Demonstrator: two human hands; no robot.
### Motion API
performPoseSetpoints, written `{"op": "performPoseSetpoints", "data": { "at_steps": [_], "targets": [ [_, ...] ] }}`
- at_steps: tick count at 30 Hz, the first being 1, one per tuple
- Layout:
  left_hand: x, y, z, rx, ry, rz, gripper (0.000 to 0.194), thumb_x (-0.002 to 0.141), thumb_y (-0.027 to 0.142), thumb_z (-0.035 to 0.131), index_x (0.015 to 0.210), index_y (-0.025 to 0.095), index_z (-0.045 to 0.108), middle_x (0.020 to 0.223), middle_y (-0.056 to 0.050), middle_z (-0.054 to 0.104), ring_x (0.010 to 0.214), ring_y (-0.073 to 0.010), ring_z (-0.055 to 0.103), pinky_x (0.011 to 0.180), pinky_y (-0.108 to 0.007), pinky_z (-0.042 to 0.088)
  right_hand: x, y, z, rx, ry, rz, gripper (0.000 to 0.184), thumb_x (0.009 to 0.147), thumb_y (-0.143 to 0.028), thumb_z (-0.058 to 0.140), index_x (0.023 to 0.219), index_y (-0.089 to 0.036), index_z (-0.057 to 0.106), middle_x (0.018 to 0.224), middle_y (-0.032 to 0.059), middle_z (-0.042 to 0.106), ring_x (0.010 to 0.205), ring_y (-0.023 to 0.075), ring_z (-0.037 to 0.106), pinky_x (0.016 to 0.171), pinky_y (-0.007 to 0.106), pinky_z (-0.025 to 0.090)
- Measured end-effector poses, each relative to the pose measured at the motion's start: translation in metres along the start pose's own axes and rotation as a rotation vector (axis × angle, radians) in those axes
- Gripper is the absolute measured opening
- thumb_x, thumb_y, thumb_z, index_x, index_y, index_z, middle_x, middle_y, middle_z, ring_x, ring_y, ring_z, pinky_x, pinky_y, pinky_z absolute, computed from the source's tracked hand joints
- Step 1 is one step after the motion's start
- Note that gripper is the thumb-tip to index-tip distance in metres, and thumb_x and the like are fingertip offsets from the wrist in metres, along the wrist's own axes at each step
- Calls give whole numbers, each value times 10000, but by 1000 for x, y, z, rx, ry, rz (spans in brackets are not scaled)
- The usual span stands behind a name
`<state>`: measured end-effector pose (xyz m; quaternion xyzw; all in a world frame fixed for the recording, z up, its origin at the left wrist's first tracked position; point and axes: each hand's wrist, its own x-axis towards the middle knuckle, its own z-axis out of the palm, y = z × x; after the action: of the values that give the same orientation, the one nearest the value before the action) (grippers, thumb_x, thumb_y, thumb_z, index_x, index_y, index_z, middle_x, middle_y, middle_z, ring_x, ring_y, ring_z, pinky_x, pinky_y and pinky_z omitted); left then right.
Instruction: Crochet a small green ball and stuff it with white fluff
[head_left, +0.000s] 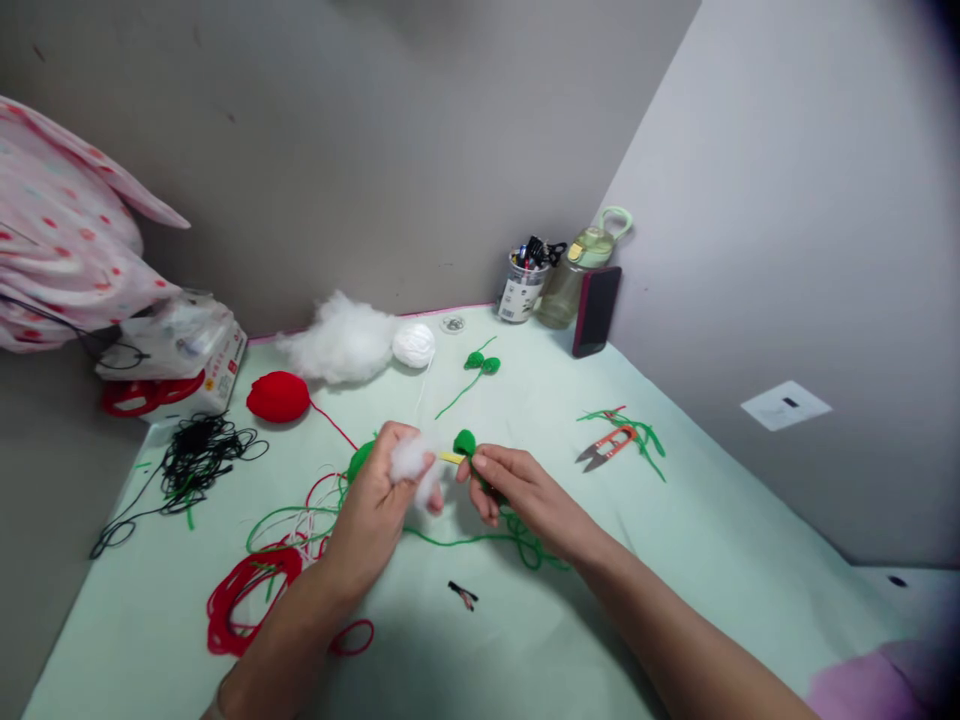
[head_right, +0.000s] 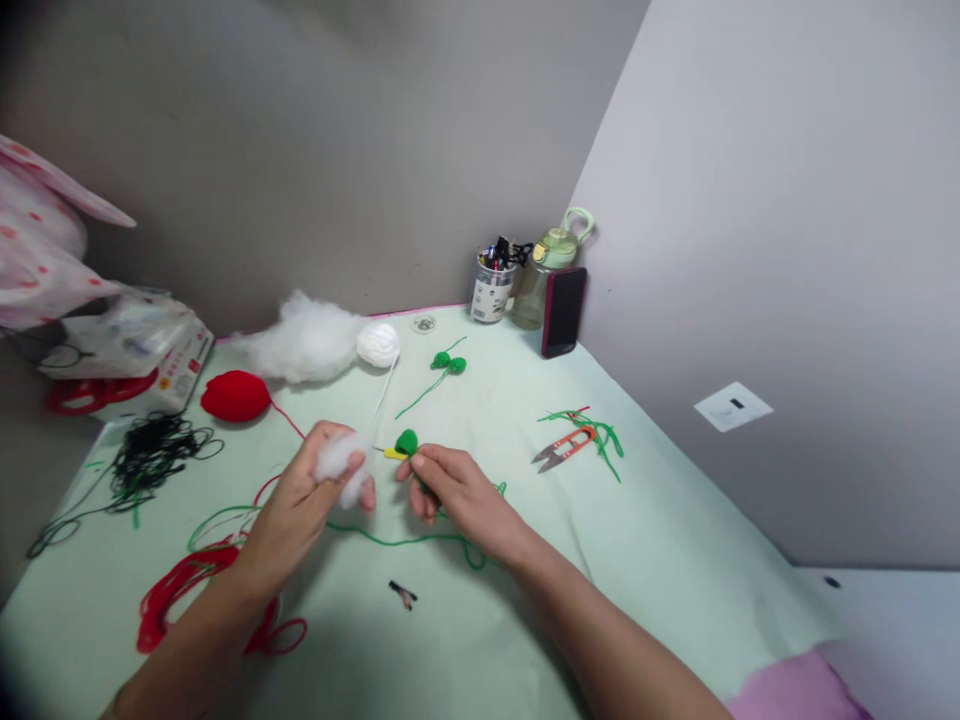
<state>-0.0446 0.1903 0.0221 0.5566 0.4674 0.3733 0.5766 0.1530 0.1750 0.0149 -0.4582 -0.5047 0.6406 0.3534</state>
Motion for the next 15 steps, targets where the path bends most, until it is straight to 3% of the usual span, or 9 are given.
{"op": "performPoseSetpoints", "data": {
  "at_steps": [4, 11, 15],
  "targets": [
    [4, -7, 4, 48, -74, -14, 71, 880, 278, 586, 924, 223, 584, 741, 36, 589, 582, -139, 518, 559, -264, 446, 3, 5, 2, -32, 70, 20, 385, 972, -540, 548, 843, -183, 611, 494, -93, 417, 462, 86, 299, 489, 240, 239],
    [0, -10, 16, 96, 99, 0, 250, 868, 389, 700, 981, 229, 545, 833, 20, 573, 724, -165, 541, 668, -280, 447, -1, 0, 8, -159, 78, 37, 458, 925, -600, 566, 724, -188, 582, 517, -87, 328, 484, 88, 268, 463, 240, 196],
    [-7, -11, 16, 87, 75, 21, 292, 996, 493, 525, 1141, 241, 544, 852, -1, 614, 731, -195, 553, 700, -320, 437, 3, 2, 7, -82, 171, 63, 467, 901, -611, 590, 696, -192, 583, 486, -96, 305, 472, 86, 248, 465, 238, 204]
  ]
}}
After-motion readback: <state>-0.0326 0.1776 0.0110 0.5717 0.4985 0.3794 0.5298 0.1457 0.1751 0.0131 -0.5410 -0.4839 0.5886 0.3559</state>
